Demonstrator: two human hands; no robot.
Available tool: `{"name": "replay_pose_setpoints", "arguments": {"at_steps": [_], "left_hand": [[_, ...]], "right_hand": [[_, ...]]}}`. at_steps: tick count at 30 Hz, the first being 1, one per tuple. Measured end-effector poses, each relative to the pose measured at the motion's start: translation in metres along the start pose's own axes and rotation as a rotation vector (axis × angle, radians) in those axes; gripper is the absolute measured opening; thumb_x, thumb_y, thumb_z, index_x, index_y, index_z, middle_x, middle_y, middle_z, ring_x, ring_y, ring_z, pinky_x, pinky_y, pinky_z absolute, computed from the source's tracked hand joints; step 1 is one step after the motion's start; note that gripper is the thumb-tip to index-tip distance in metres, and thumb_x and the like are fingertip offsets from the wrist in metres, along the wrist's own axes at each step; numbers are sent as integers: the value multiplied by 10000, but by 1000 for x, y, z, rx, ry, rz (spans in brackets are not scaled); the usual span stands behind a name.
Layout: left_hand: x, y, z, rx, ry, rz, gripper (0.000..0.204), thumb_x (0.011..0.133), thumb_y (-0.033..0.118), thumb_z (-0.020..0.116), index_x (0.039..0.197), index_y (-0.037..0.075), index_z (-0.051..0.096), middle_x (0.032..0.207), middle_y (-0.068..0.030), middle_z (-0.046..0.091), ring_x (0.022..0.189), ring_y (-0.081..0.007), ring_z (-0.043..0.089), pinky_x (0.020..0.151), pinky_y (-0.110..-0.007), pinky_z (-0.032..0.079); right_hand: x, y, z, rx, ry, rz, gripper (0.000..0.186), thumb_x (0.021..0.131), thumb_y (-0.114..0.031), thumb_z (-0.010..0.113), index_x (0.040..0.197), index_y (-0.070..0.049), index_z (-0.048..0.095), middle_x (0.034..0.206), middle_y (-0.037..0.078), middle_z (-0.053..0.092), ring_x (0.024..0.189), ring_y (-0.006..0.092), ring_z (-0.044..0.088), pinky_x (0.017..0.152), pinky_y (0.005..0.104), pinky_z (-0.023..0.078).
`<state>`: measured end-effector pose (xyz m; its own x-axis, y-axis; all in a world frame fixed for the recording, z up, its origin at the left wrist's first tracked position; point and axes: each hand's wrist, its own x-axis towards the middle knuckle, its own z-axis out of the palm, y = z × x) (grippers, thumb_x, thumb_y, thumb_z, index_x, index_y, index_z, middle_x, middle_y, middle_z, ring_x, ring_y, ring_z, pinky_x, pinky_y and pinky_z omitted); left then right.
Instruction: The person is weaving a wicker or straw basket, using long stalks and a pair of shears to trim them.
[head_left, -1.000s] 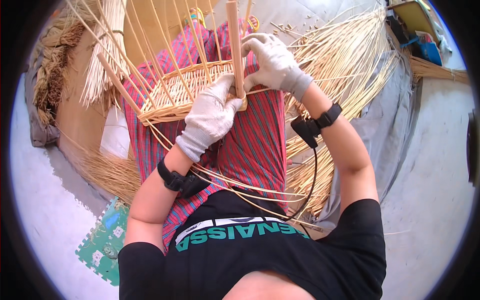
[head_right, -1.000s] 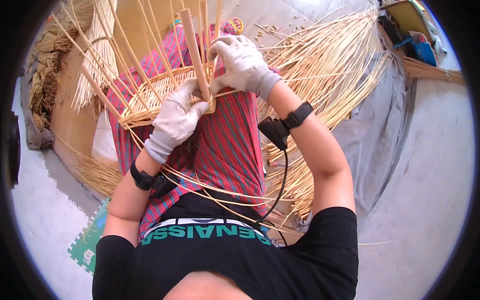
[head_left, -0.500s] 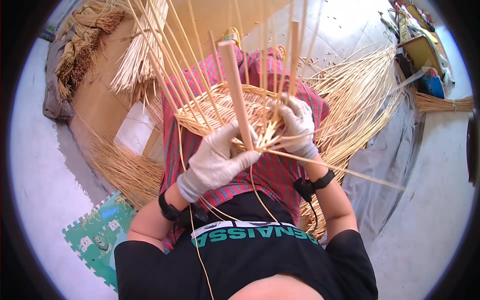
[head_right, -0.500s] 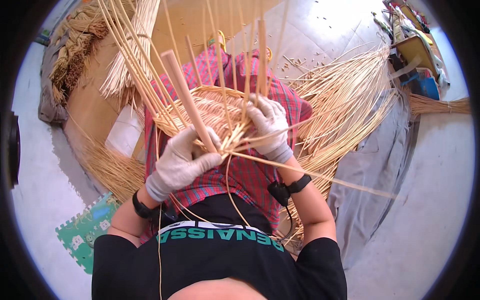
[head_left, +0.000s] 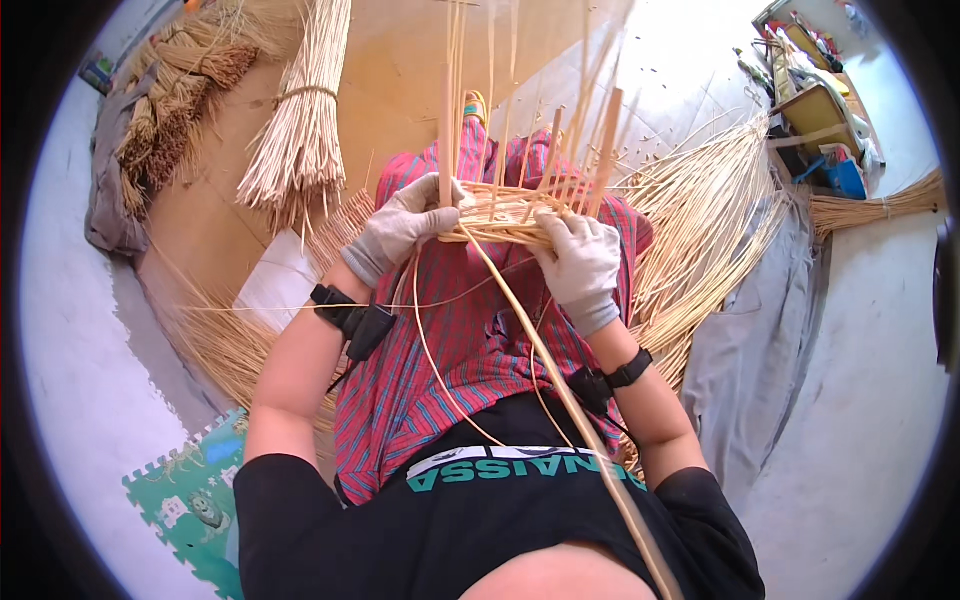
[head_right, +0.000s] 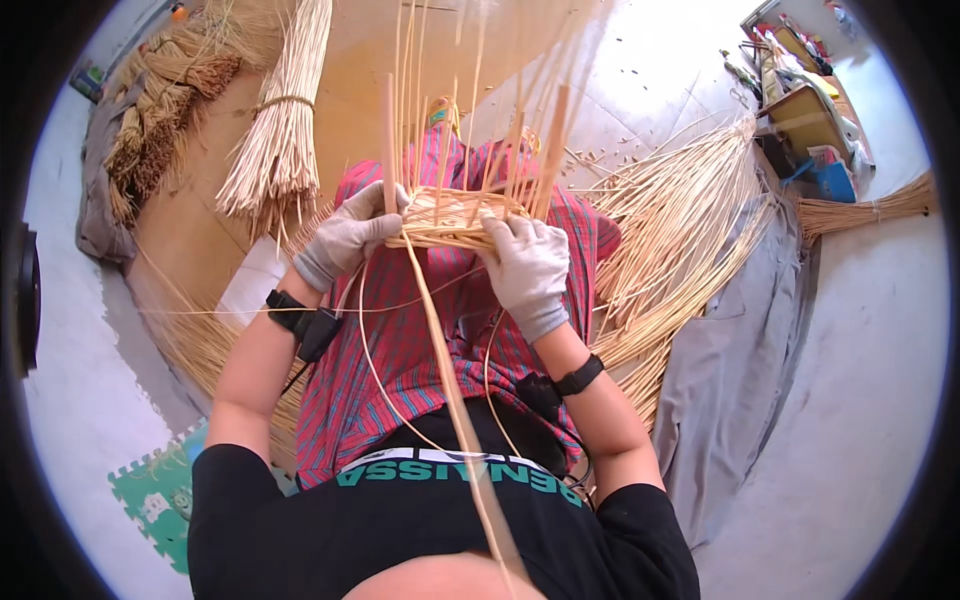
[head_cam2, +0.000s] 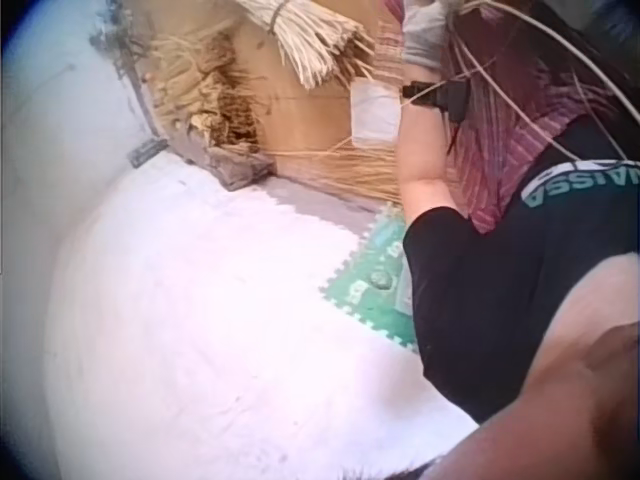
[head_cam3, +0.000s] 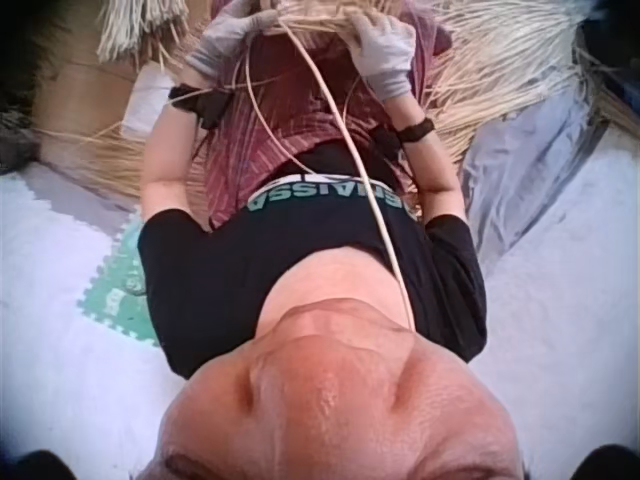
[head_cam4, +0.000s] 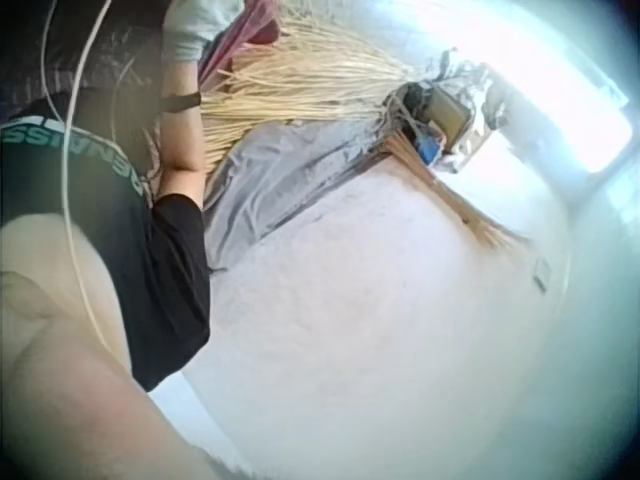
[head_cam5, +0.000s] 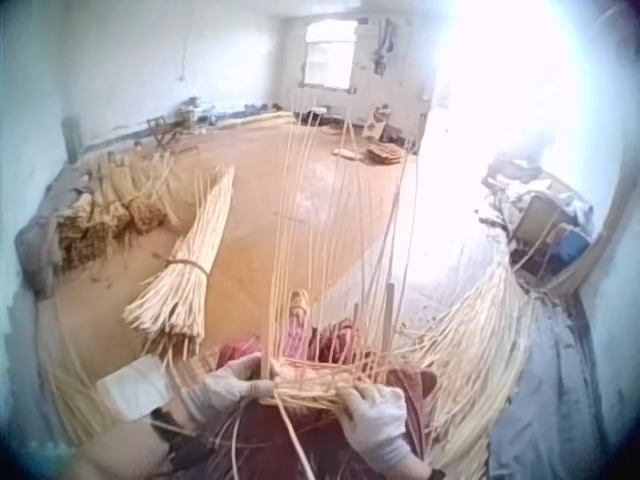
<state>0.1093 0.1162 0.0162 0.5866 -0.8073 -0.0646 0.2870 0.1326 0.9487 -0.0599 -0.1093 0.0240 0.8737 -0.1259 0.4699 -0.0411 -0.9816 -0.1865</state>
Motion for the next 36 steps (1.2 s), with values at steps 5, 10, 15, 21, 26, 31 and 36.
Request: {"name": "replay_pose_setpoints", "arguments": {"at_steps": [5, 10, 15, 21, 26, 31, 36], "left_hand": [[-3, 9, -3, -84, 26, -66, 240, 948, 160, 750, 1124, 80, 608, 934, 6, 587, 690, -75, 527, 620, -206, 442], [-14, 10, -3, -178, 67, 66, 226, 947, 124, 739, 1115, 93, 591, 878, 29, 566, 606, -59, 464, 545, -191, 390], [-24, 14, 3, -119, 139, 101, 203, 958, 93, 714, 1104, 104, 575, 917, 41, 559, 733, -50, 519, 608, -201, 424], [-30, 9, 13, -59, 95, 127, 232, 959, 84, 712, 1088, 120, 523, 961, 34, 534, 804, -57, 512, 666, -208, 429], [-24, -1, 5, -29, -43, 86, 264, 943, 40, 711, 1082, 112, 499, 946, 30, 493, 848, -79, 507, 759, -245, 454], [-2, -17, 4, 113, -258, 36, 299, 902, 15, 743, 1062, 104, 506, 924, 38, 460, 858, -79, 486, 787, -254, 463], [15, -15, -16, 4, -260, -48, 286, 894, 22, 758, 1054, 108, 537, 917, 59, 505, 856, -69, 515, 761, -251, 480]], "right_hand": [[-16, 27, -4, -149, 132, 114, 724, 819, -181, 767, 1503, -183, 530, 1492, 159, 476, 1340, 361, 480, 1099, 508, 391], [-6, 54, 0, 940, -345, 569, 1060, 827, -153, 853, 1655, -171, 190, 1359, 152, 623, 1114, 244, 666, 914, 353, 557], [25, 93, -40, 167, -519, 385, 263, 932, -197, 699, 1192, -168, 728, 914, 101, 765, 838, 226, 743, 764, 360, 572], [20, 226, -196, -690, -77, 321, 198, 974, -296, 600, 1052, -158, 719, 919, 168, 727, 871, 386, 704, 743, 479, 544], [-28, 198, -237, -453, -1112, 466, 781, 720, -333, 854, 1413, -80, 600, 1360, 219, 643, 1277, 311, 620, 1101, 378, 480], [5, 12, -170, 567, -682, 41, 581, 775, -158, 842, 1328, -109, 671, 1229, 122, 710, 1169, 285, 672, 1016, 400, 513], [21, -23, -71, 244, -194, -12, 246, 858, -158, 767, 1097, -103, 757, 1027, 124, 730, 1065, 310, 685, 903, 395, 524]]}}
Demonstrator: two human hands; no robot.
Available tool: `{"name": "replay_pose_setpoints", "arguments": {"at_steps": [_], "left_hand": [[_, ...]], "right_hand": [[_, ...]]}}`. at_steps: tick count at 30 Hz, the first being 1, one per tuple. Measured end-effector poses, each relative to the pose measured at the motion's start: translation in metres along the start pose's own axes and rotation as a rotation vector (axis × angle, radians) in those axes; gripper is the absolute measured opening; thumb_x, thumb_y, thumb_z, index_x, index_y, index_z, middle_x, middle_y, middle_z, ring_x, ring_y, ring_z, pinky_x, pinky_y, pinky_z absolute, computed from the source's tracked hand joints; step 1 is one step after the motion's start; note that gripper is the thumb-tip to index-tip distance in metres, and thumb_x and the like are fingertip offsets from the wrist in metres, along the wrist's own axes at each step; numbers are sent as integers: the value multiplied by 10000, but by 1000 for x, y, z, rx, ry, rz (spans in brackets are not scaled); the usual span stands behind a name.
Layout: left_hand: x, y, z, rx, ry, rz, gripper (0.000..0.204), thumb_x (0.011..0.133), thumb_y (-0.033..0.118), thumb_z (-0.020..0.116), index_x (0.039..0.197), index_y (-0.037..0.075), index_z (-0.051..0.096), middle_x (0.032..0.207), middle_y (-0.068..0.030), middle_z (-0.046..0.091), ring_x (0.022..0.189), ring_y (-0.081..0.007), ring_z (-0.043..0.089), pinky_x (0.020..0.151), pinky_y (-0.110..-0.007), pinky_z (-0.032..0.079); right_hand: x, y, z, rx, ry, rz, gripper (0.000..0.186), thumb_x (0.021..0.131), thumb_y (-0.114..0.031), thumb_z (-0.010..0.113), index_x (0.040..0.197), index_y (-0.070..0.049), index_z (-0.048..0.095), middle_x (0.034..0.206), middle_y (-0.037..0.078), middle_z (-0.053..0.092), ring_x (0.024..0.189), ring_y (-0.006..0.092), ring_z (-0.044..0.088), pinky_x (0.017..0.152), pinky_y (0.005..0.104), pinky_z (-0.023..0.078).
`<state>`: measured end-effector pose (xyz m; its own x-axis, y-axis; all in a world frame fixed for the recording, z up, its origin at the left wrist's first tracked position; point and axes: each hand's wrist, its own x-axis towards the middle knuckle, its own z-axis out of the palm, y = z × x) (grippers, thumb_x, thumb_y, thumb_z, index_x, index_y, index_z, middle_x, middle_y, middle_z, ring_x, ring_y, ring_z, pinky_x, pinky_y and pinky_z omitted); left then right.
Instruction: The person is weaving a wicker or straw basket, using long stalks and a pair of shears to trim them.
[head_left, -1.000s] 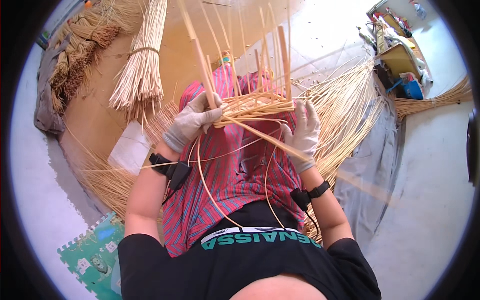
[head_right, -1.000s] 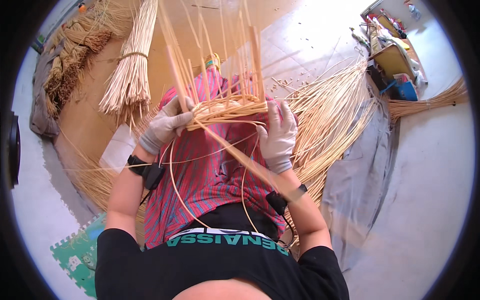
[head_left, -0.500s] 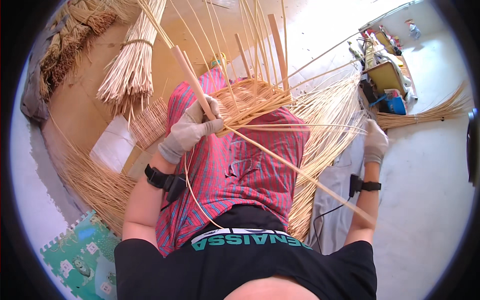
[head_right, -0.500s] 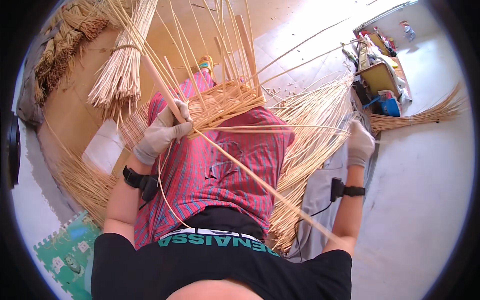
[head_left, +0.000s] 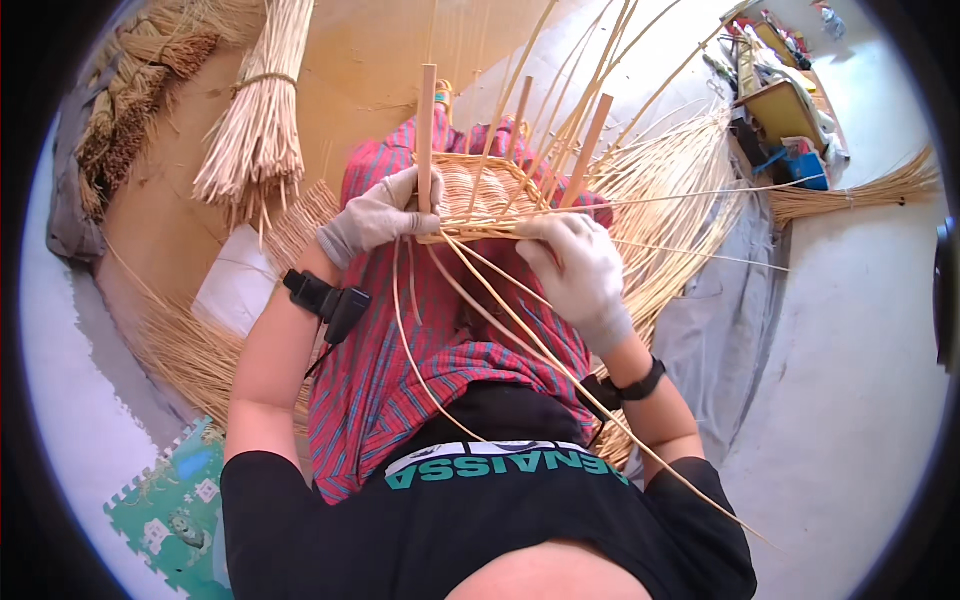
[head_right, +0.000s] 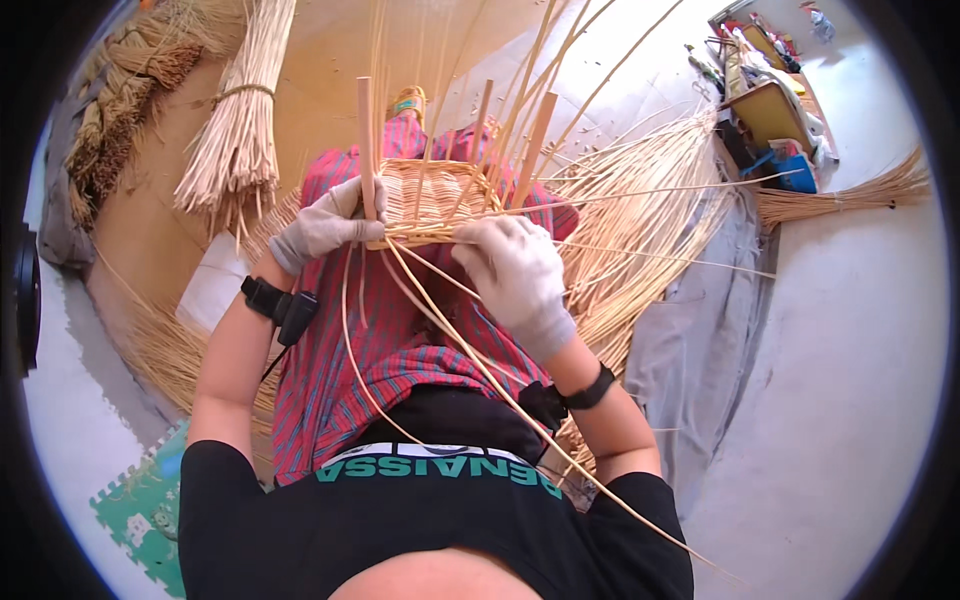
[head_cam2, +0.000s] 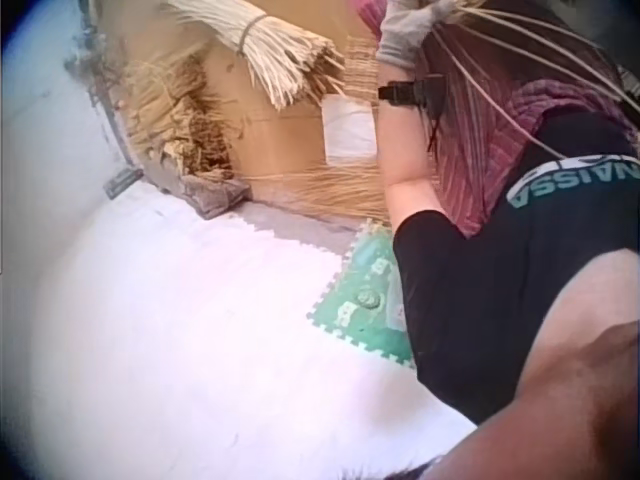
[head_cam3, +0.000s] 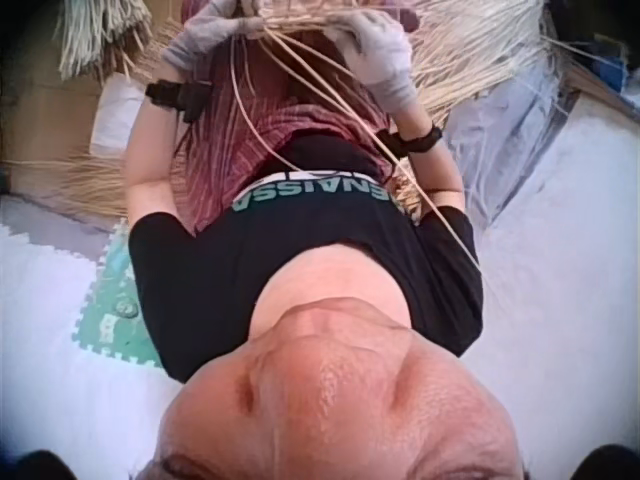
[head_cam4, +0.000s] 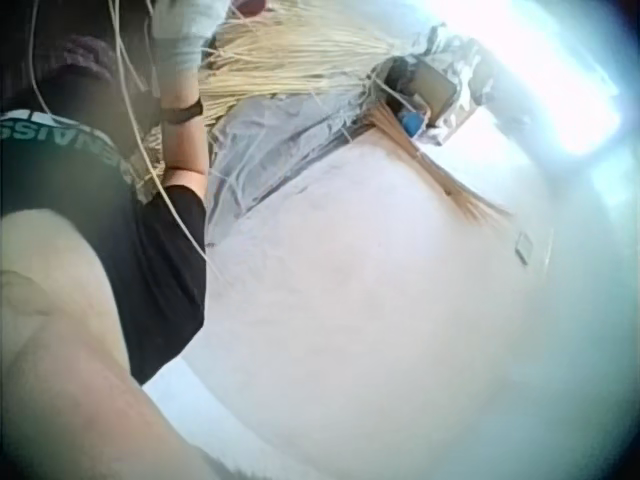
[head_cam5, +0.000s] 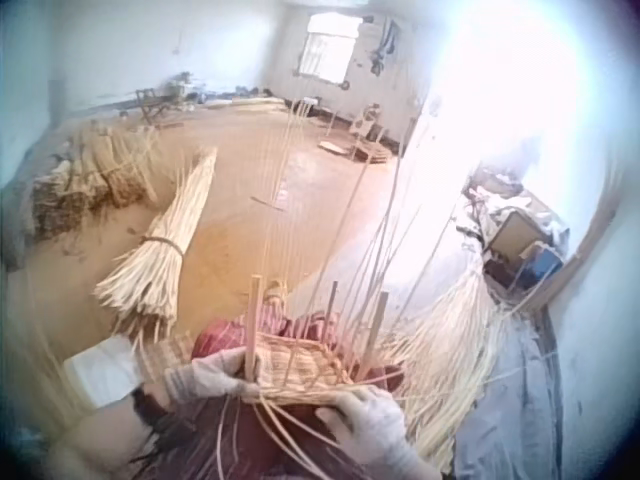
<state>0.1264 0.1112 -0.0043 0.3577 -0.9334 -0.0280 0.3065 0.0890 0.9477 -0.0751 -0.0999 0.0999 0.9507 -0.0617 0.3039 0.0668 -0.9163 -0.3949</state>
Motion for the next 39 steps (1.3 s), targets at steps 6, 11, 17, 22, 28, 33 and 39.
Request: {"name": "replay_pose_setpoints", "arguments": {"at_steps": [6, 11, 17, 22, 28, 33, 39], "left_hand": [[-5, 7, -8, 99, 69, -49, 286, 893, 81, 770, 1072, 123, 551, 922, 52, 519, 858, -66, 517, 767, -229, 448], [-8, 27, -9, 215, 114, -170, 266, 864, 150, 789, 985, 144, 552, 865, 76, 488, 758, -52, 468, 669, -213, 397], [-13, 25, 2, 186, 168, -156, 244, 876, 126, 784, 959, 138, 555, 827, 75, 478, 717, -51, 454, 623, -215, 383], [-15, 31, 0, 171, 117, -242, 224, 892, 102, 774, 961, 127, 562, 790, 68, 492, 655, -46, 453, 557, -212, 363], [-33, -5, 25, 9, 341, -190, 209, 916, 22, 735, 982, 131, 569, 822, 69, 511, 692, -49, 496, 592, -195, 410], [-24, -24, 43, -75, 516, -77, 211, 908, 1, 728, 990, 117, 572, 835, 55, 521, 693, -56, 501, 610, -208, 440], [-27, -21, 36, -67, 501, -36, 224, 866, 10, 765, 899, 117, 571, 794, 62, 492, 677, -60, 479, 617, -219, 411]], "right_hand": [[-21, 12, 69, 784, -174, 577, 358, 996, -189, 700, 1307, -35, 613, 969, 103, 724, 898, 170, 694, 800, 343, 558], [-16, 27, 87, 1235, 210, 443, 589, 986, -63, 695, 1491, -106, 396, 1084, 65, 690, 1000, 109, 641, 898, 269, 524], [31, 7, 85, 1170, 301, 424, 248, 1016, -57, 647, 1240, -66, 540, 979, 56, 700, 918, 119, 667, 856, 282, 563], [6, -2, 96, 1311, 308, 563, 113, 1040, -111, 622, 1124, -54, 573, 988, 81, 706, 938, 142, 693, 851, 309, 607], [65, -13, 81, 413, 263, -87, 384, 952, -59, 659, 1326, -100, 587, 1074, 162, 715, 1038, 295, 692, 965, 381, 541], [134, -53, 68, -8, -287, -24, 656, 842, -72, 688, 1463, -223, 538, 1196, 155, 650, 1241, 351, 571, 1114, 418, 426], [35, -21, 73, -34, 361, -14, 474, 871, -58, 683, 1339, -52, 612, 1094, 118, 719, 1041, 335, 661, 938, 484, 510]]}}
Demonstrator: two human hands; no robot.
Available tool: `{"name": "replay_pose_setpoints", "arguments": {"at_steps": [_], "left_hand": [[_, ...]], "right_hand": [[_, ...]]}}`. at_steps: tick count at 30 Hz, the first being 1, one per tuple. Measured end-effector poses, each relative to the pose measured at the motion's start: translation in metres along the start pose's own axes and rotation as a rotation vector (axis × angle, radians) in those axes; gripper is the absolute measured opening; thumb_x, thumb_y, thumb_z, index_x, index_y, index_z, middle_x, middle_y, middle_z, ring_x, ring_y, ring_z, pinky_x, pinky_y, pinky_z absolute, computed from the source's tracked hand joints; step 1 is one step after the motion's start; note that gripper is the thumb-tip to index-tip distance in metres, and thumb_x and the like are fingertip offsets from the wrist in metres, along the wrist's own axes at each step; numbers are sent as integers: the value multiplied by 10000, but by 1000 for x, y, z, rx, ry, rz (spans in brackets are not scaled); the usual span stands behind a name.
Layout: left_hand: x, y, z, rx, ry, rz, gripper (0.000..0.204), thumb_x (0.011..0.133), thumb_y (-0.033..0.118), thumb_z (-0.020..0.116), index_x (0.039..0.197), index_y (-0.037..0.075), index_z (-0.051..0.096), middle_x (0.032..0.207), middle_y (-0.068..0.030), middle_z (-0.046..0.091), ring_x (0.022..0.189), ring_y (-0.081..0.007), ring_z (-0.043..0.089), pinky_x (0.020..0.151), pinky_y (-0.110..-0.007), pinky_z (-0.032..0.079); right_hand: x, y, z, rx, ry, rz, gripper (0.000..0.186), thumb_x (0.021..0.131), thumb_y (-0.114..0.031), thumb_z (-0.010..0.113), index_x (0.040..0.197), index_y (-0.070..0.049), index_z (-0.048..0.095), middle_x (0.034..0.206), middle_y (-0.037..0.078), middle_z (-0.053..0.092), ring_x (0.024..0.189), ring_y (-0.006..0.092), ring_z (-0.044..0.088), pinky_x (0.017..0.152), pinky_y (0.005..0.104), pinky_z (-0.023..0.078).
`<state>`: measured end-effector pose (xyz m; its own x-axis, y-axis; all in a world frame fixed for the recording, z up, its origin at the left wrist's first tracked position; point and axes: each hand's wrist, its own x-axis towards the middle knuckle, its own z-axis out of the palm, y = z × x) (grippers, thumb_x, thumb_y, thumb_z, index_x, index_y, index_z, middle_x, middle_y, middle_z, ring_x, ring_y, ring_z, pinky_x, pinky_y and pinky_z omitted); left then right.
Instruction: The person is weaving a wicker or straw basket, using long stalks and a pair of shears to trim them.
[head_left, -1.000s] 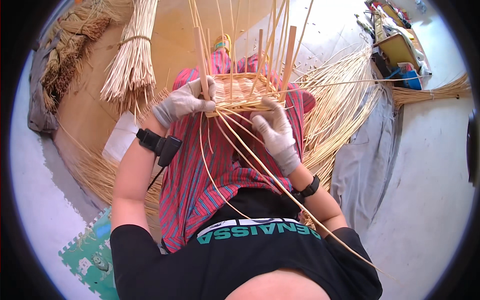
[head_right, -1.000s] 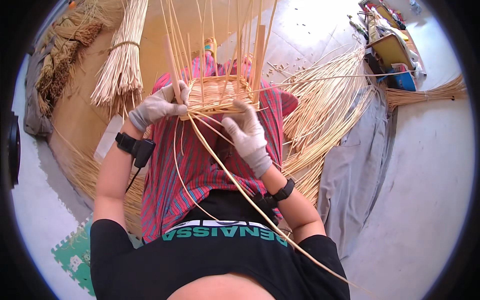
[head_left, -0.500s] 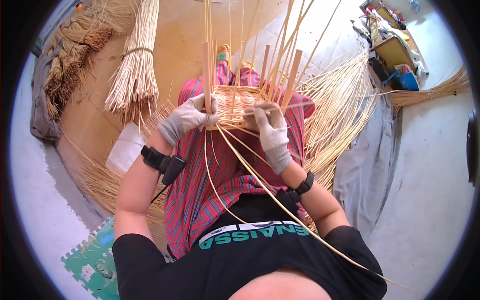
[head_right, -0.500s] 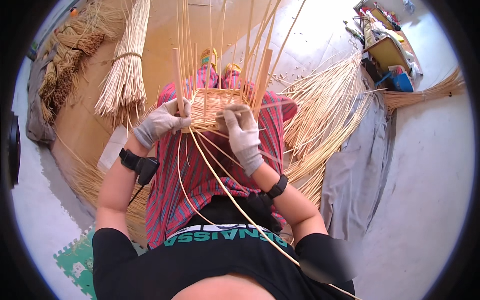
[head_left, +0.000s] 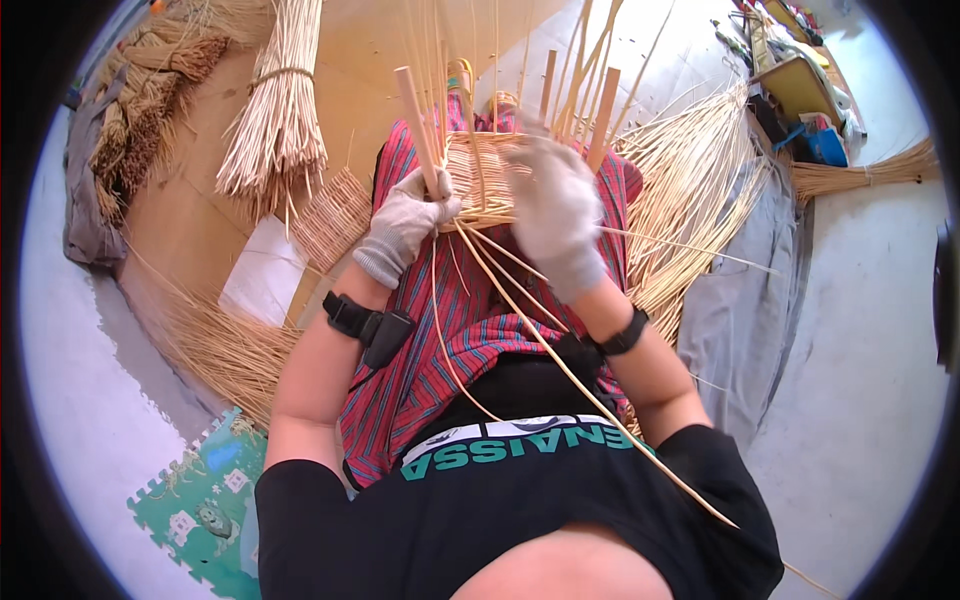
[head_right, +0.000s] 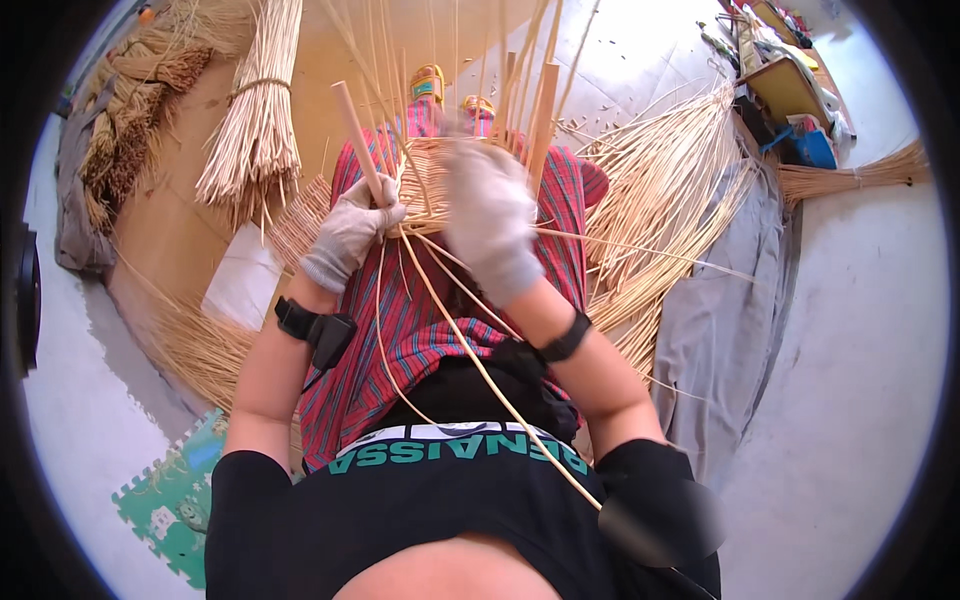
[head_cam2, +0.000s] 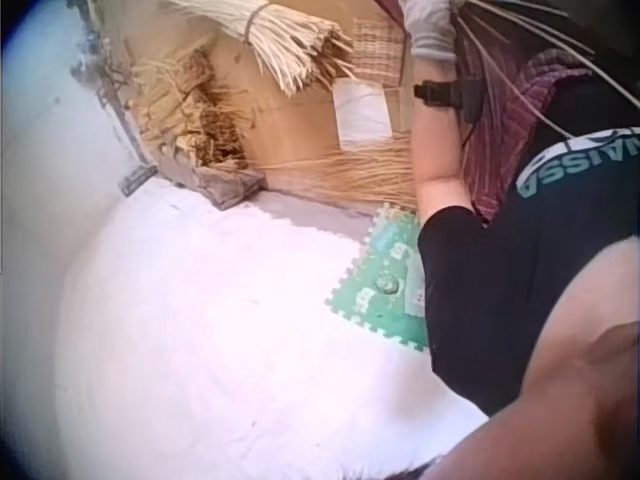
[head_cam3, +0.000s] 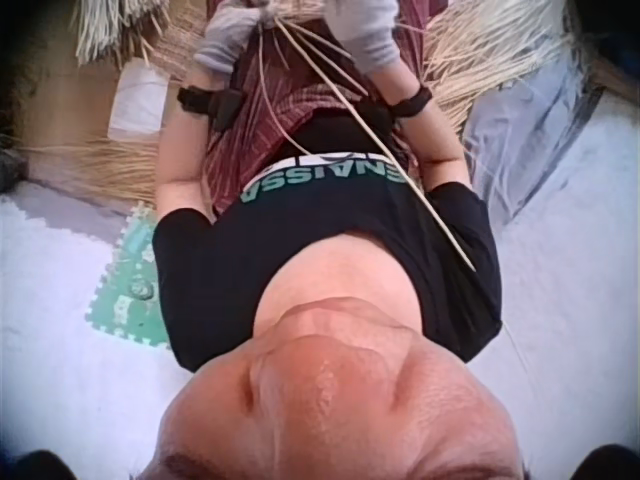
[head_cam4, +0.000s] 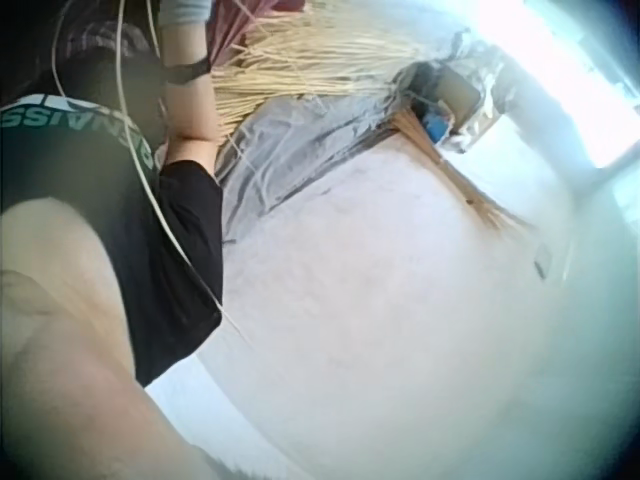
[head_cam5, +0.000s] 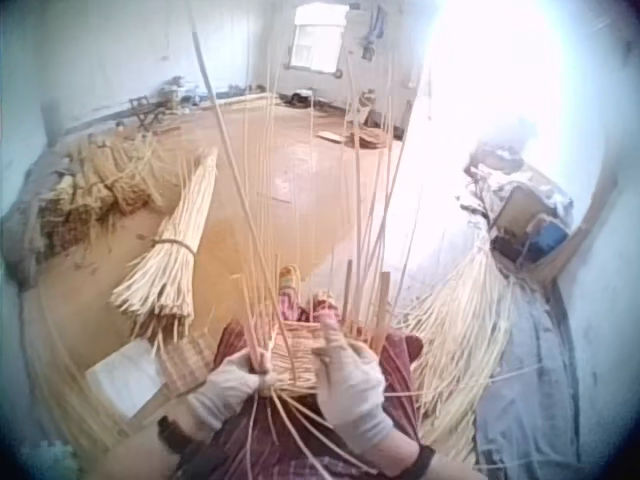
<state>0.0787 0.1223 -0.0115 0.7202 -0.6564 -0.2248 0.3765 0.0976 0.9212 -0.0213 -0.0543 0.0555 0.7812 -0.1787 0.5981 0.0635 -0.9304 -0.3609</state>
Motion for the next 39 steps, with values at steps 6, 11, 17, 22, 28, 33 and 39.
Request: {"name": "replay_pose_setpoints", "arguments": {"at_steps": [6, 11, 17, 22, 28, 33, 39], "left_hand": [[-4, 0, 0, 14, -23, 3, 240, 872, 37, 782, 910, 132, 566, 809, 63, 514, 681, -60, 483, 619, -219, 414], [4, -10, -3, 141, -75, 33, 231, 898, 43, 779, 959, 121, 570, 827, 65, 529, 716, -68, 518, 633, -230, 441], [1, -1, -5, 85, -68, 55, 300, 840, -58, 799, 940, 99, 565, 841, 33, 579, 775, -89, 578, 704, -273, 527], [2, 9, 1, 134, -82, 40, 333, 798, 26, 877, 883, 105, 565, 820, 49, 567, 744, -79, 546, 693, -263, 513], [8, -1, 15, 221, 94, 124, 378, 765, 179, 945, 822, 119, 576, 758, 67, 550, 697, -66, 473, 654, -257, 464], [11, -11, 24, 280, 181, 131, 348, 794, 204, 926, 842, 89, 601, 751, 62, 564, 684, -63, 482, 640, -254, 459], [2, -8, 11, 320, 240, 147, 382, 787, 220, 929, 784, 98, 567, 709, 63, 542, 650, -73, 469, 616, -260, 444]], "right_hand": [[-38, -15, -16, -265, -211, -87, 767, 871, -393, 745, 1499, -34, 488, 988, 114, 737, 1094, 300, 627, 955, 425, 476], [-5, -6, -10, -274, -709, -17, 736, 922, -318, 681, 1580, -133, 405, 973, 113, 732, 1004, 306, 669, 880, 428, 521], [-20, -15, -26, -70, -270, -308, 504, 915, -118, 609, 1418, -154, 603, 929, 77, 727, 888, 290, 685, 794, 432, 545], [-60, -14, -41, 763, -253, 821, 309, 1031, -107, 623, 1324, -14, 601, 850, 49, 712, 725, 51, 636, 638, 231, 534], [33, 6, -12, -4, 9, -58, 724, 921, -118, 679, 1581, -188, 390, 972, 181, 727, 1000, 337, 654, 883, 401, 547], [77, -31, -23, 1, -285, 4, 729, 849, -123, 753, 1530, -195, 503, 938, 82, 693, 1116, 270, 646, 1026, 367, 493], [27, -34, -45, -184, 7, -190, 517, 833, -114, 783, 1338, -111, 676, 1099, 72, 735, 1075, 279, 667, 1011, 400, 502]]}}
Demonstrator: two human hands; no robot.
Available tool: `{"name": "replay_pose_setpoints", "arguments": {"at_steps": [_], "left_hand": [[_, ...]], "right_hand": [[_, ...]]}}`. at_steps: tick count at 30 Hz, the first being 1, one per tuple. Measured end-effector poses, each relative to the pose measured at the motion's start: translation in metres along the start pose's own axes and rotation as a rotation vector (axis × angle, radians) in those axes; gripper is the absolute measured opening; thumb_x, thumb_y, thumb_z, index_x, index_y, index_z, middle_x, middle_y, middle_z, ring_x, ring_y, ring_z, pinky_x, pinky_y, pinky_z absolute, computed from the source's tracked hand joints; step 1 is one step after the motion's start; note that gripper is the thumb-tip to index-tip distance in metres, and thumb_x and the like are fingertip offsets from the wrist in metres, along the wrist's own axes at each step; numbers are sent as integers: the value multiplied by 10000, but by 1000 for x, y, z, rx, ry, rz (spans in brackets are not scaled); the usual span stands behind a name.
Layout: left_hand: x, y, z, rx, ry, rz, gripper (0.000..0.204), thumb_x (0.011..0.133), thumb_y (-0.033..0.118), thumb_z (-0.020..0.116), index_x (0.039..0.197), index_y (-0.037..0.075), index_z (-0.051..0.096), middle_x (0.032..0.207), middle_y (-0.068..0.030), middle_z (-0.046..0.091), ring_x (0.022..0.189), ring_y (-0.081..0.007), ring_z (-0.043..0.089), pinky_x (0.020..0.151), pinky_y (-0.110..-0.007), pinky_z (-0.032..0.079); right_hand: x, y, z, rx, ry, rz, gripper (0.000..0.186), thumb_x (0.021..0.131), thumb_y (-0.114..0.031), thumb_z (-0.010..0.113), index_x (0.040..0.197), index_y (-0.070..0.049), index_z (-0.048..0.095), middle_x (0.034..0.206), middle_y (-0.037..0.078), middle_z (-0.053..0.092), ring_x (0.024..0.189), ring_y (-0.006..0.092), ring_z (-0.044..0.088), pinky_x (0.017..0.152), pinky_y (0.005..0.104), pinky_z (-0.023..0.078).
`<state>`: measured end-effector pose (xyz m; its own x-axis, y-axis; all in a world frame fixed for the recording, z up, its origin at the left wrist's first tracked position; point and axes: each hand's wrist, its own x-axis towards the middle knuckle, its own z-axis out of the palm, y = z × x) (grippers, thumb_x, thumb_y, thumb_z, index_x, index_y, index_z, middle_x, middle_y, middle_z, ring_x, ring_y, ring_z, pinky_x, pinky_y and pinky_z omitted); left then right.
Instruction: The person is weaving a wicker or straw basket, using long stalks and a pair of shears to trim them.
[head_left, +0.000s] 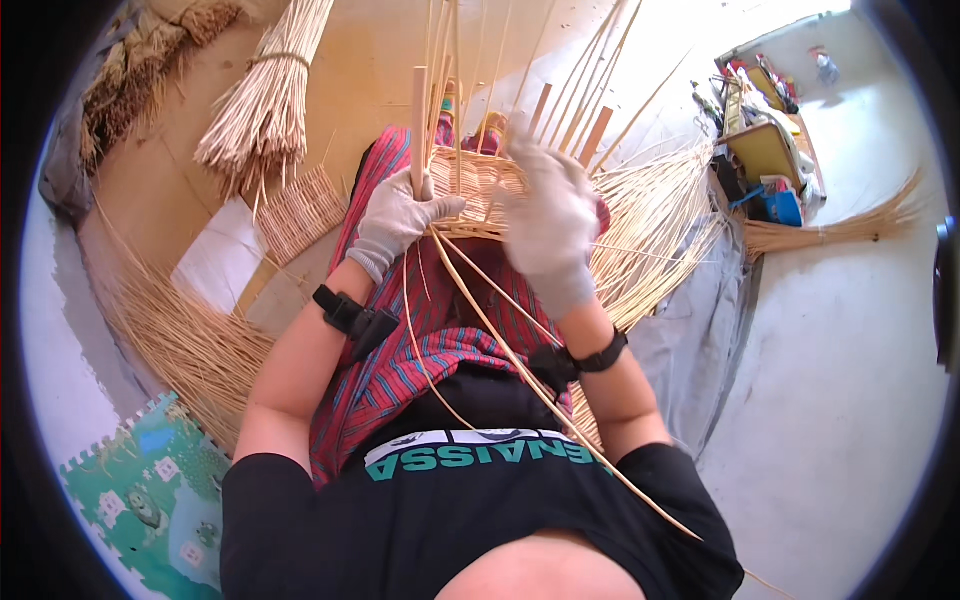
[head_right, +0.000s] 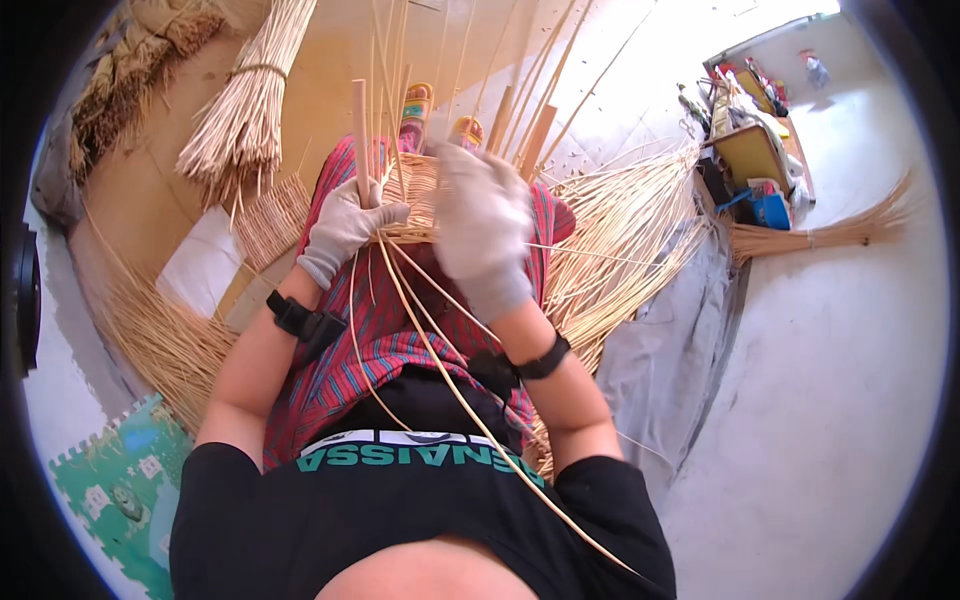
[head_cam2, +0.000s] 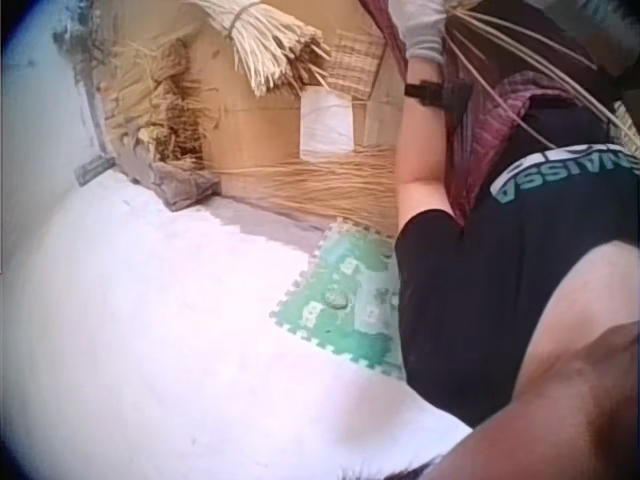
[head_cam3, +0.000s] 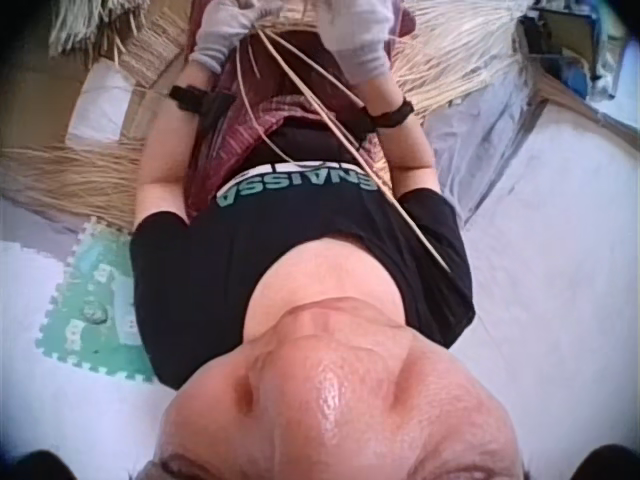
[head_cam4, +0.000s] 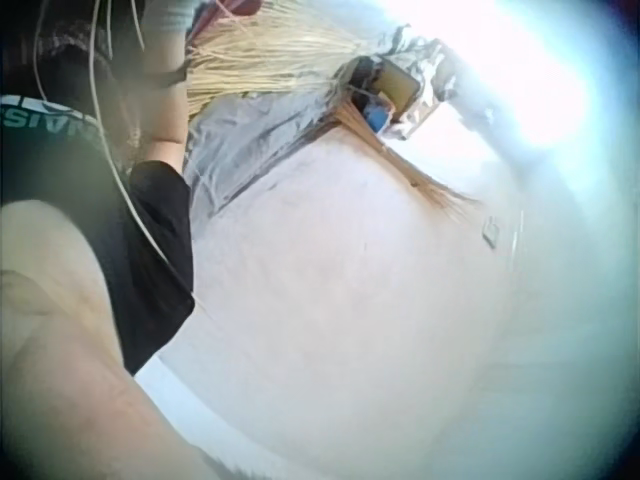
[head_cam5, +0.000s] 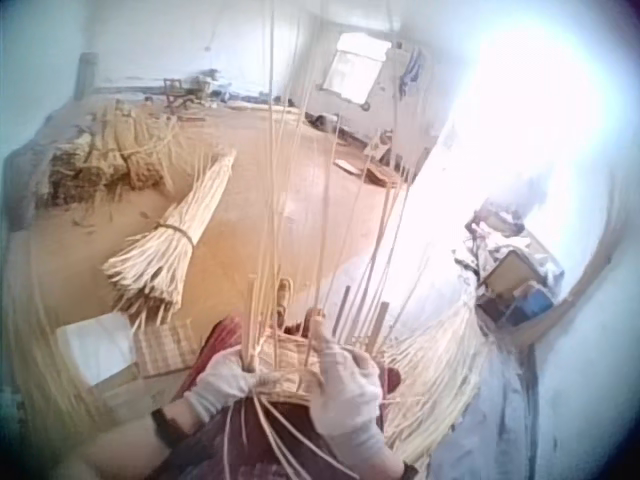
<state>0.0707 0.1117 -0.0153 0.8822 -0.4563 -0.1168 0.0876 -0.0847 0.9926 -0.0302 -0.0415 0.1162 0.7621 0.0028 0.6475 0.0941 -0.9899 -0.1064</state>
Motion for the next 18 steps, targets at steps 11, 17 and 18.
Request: {"name": "replay_pose_setpoints", "arguments": {"at_steps": [11, 17, 18], "left_hand": [[-2, -7, 9, -25, 107, 37, 443, 790, 353, 926, 748, 108, 559, 667, 61, 507, 624, -65, 422, 578, -270, 410], [1, -1, 8, -104, 64, 16, 405, 812, 279, 914, 745, 124, 546, 689, 74, 499, 642, -54, 418, 588, -250, 397], [0, 2, 9, -98, 66, 8, 393, 837, 229, 897, 739, 139, 528, 700, 83, 481, 651, -49, 407, 595, -244, 382]], "right_hand": [[-44, 0, 30, 168, -421, 189, 521, 908, -90, 625, 1427, -115, 590, 1155, 145, 622, 1045, 346, 642, 847, 442, 551], [-46, 5, 33, 124, -282, 41, 542, 927, -109, 612, 1465, -112, 551, 1259, 147, 616, 990, 356, 678, 855, 450, 561], [-47, 5, 34, 142, -276, 22, 570, 931, -112, 603, 1495, -117, 519, 1271, 157, 618, 975, 358, 688, 844, 458, 566]]}}
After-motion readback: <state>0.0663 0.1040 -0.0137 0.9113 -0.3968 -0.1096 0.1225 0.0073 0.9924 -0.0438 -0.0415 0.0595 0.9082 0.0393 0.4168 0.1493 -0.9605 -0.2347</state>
